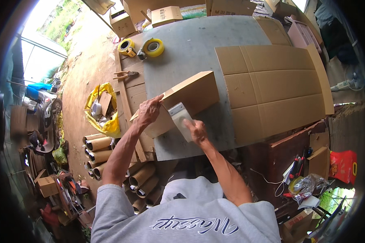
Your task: The person cuts a large cardboard sheet with a utility knife, folds it into a box shape, and secures the seams with a tape dispenser. The person repeats the process to assemble a second box. The workspace is cluttered with cardboard pieces, rolls, and tools.
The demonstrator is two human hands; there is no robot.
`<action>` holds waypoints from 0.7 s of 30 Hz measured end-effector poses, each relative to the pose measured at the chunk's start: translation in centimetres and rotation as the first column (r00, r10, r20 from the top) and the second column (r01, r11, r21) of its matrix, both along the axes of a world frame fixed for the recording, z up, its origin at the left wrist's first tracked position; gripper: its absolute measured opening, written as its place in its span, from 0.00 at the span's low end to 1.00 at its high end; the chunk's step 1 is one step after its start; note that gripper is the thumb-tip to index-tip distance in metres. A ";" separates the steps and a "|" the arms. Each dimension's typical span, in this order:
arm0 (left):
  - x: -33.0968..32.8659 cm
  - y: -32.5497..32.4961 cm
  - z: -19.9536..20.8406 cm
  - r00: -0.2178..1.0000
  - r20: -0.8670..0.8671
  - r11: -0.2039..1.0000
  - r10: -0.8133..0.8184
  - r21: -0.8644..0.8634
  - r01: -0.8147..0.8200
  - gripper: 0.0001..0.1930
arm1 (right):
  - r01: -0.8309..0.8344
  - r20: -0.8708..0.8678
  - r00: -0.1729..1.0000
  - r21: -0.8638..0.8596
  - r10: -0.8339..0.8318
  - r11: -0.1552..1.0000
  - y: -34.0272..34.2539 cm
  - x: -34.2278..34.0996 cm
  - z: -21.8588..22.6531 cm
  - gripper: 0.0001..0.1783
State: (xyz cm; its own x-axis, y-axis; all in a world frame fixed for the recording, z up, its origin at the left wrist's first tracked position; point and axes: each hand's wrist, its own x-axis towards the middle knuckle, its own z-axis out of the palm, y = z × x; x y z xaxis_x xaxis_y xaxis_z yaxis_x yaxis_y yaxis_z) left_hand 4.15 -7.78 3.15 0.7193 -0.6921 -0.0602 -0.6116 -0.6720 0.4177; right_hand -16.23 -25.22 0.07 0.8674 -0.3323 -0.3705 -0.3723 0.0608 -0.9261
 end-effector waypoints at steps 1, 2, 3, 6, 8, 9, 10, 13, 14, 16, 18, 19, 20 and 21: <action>-0.2 0.0 -0.2 0.999 0.032 1.000 0.002 -0.016 -0.002 0.16 | 0.009 0.004 1.000 -0.059 -0.008 0.998 0.1 -1.6 -1.5 0.35; -0.3 0.1 -0.4 0.998 0.064 0.999 0.004 -0.032 -0.002 0.14 | 0.016 -0.003 1.000 -0.051 -0.016 0.999 0.0 -3.7 -2.7 0.35; -0.1 0.0 -0.7 0.995 0.096 0.999 0.009 -0.049 -0.005 0.13 | 0.022 -0.010 1.000 -0.045 -0.023 0.999 -0.2 -5.6 -4.0 0.35; -0.2 -0.1 -0.3 0.995 0.103 0.998 0.016 0.064 -0.022 0.15 | 0.045 -0.087 0.995 0.008 -0.044 0.999 0.5 -10.4 -3.3 0.35; 0.9 0.0 -0.5 0.993 0.109 0.991 0.045 0.122 -0.059 0.16 | 0.016 -0.168 0.986 0.043 -0.009 0.999 0.1 -12.5 -3.4 0.35; 1.5 -0.1 -0.4 0.994 0.105 0.992 0.041 0.116 -0.053 0.17 | 0.008 -0.174 0.985 0.035 -0.002 0.999 0.0 -13.8 -5.1 0.35; 2.2 -0.2 -0.2 0.994 0.104 0.992 0.042 0.110 -0.054 0.18 | 0.044 -0.129 0.991 0.017 -0.042 0.999 0.2 -14.8 -6.2 0.34; 3.8 0.1 -0.5 0.996 0.089 0.992 0.030 0.122 -0.041 0.20 | 0.081 -0.141 0.988 0.132 -0.062 0.988 0.7 -17.0 -7.7 0.32; 4.2 0.5 -0.7 0.996 0.071 0.992 0.047 0.114 -0.055 0.20 | 0.070 -0.163 0.986 0.152 -0.044 0.986 0.7 -17.1 -8.2 0.33; 5.4 0.1 -0.1 0.996 0.043 0.993 0.076 0.085 -0.079 0.20 | 0.053 -0.196 0.980 0.180 -0.017 0.982 0.0 -15.3 -6.4 0.36; 6.8 -0.1 0.7 0.997 -0.004 0.991 0.083 0.106 -0.082 0.21 | 0.040 -0.191 0.982 0.168 -0.007 0.985 -0.2 -14.0 -6.2 0.35; 7.8 -0.1 0.9 0.995 -0.042 0.992 0.090 0.088 -0.086 0.22 | 0.030 -0.195 0.981 0.161 0.002 0.986 -0.3 -13.3 -6.3 0.35; 8.5 0.0 1.0 0.992 -0.080 0.994 0.095 0.070 -0.090 0.23 | 0.020 -0.198 0.980 0.155 0.011 0.988 -0.3 -12.7 -6.4 0.35; 9.0 0.1 0.6 0.990 -0.088 0.994 0.107 0.016 -0.106 0.24 | 0.031 -0.202 0.979 0.166 0.003 0.986 -0.1 -12.4 -6.6 0.35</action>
